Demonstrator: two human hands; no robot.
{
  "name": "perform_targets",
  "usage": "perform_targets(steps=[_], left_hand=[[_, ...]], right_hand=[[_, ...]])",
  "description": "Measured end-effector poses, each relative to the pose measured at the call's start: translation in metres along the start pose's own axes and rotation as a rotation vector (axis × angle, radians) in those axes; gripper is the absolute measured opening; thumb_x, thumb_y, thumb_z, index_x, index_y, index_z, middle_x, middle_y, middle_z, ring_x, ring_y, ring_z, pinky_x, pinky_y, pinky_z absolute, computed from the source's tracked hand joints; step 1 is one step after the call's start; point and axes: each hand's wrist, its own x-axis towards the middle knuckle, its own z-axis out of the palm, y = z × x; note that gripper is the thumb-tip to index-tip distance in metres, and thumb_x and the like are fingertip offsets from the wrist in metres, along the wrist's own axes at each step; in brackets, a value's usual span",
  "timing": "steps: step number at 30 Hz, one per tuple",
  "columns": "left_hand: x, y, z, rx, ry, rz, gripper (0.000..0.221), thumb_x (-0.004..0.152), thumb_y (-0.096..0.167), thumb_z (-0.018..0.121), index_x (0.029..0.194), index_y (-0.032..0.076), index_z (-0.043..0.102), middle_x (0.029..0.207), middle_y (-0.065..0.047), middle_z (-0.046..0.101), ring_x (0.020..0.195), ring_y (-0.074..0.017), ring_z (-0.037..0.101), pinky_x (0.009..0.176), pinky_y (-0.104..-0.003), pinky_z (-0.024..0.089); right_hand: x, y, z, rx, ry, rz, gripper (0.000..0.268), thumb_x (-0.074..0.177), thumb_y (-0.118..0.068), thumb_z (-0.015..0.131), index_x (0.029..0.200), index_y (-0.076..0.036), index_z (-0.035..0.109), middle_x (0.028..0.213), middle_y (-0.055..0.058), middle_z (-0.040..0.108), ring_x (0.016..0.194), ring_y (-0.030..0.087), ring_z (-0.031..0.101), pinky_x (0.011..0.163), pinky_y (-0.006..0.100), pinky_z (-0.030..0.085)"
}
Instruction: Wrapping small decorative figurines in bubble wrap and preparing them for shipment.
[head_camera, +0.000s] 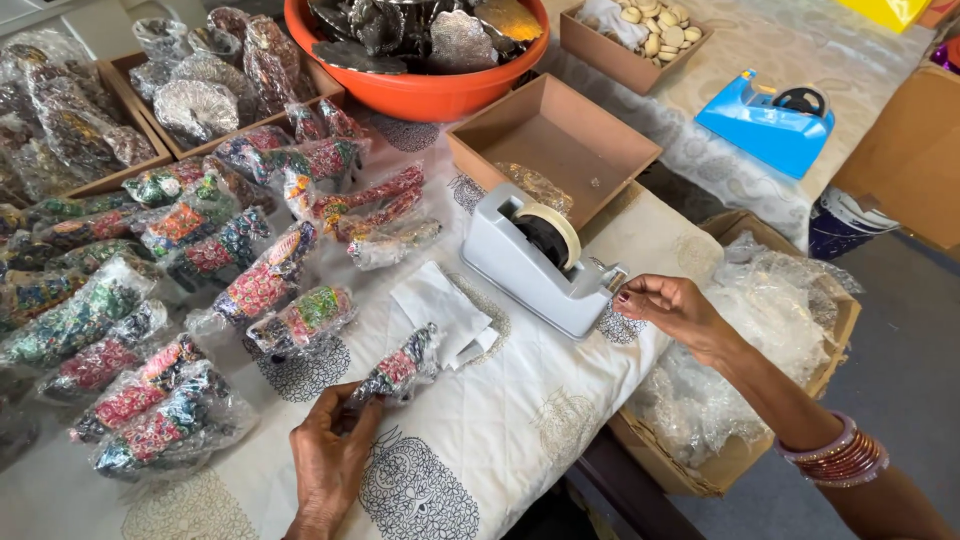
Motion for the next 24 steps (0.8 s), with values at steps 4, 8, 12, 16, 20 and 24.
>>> perform_targets(steps=[4,8,12,16,20,24], left_hand=[[0.006,-0.017,0.002,-0.039,0.014,-0.094,0.023,0.088,0.01,0.075,0.108,0.0,0.071,0.08,-0.011,0.076,0.066,-0.0128,0.064,0.059,-0.03,0.054],[0.013,-0.034,0.004,-0.389,0.008,-0.037,0.017,0.087,0.001,0.073,0.1,-0.003,0.064,0.085,-0.013,0.074,0.07,-0.0142,0.067,0.061,-0.029,0.056],[0.009,-0.036,0.007,-0.634,-0.044,-0.017,0.016,0.087,-0.002,0.069,0.099,-0.002,0.058,0.092,-0.013,0.074,0.082,-0.014,0.075,0.077,-0.028,0.063],[0.01,-0.043,0.012,-0.561,-0.081,0.001,0.016,0.088,-0.003,0.07,0.101,-0.002,0.06,0.094,-0.014,0.074,0.084,-0.0139,0.072,0.079,-0.029,0.06],[0.011,-0.047,0.014,-0.582,-0.094,-0.036,0.018,0.087,-0.004,0.07,0.102,-0.002,0.06,0.095,-0.013,0.073,0.086,-0.014,0.07,0.078,-0.029,0.059],[0.01,-0.047,0.014,-0.607,-0.07,-0.042,0.02,0.087,-0.004,0.07,0.102,0.0,0.059,0.095,-0.012,0.074,0.087,-0.0138,0.071,0.08,-0.028,0.059]], right_hand=[[0.001,0.008,0.011,0.061,0.055,0.011,0.026,0.087,-0.021,0.073,0.104,-0.002,0.072,0.101,0.011,0.077,0.098,0.021,0.075,0.095,0.039,0.057],[0.001,0.018,0.019,0.499,-0.035,0.091,0.022,0.089,-0.024,0.075,0.097,-0.004,0.068,0.099,0.009,0.071,0.099,0.022,0.068,0.097,0.047,0.057],[-0.002,0.01,0.033,0.883,-0.085,0.239,0.014,0.086,-0.019,0.073,0.093,-0.009,0.067,0.098,0.006,0.068,0.099,0.022,0.063,0.103,0.05,0.05],[-0.005,-0.004,0.039,0.943,-0.064,0.286,0.01,0.085,-0.017,0.068,0.09,-0.008,0.066,0.097,0.007,0.068,0.1,0.023,0.062,0.103,0.049,0.048],[-0.004,0.001,0.038,1.006,-0.069,0.27,0.008,0.089,-0.014,0.066,0.089,-0.006,0.066,0.094,0.008,0.067,0.098,0.025,0.062,0.106,0.054,0.047],[-0.005,-0.002,0.041,1.07,-0.056,0.286,0.007,0.09,-0.011,0.065,0.086,-0.005,0.067,0.088,0.008,0.067,0.092,0.025,0.063,0.11,0.059,0.045]])
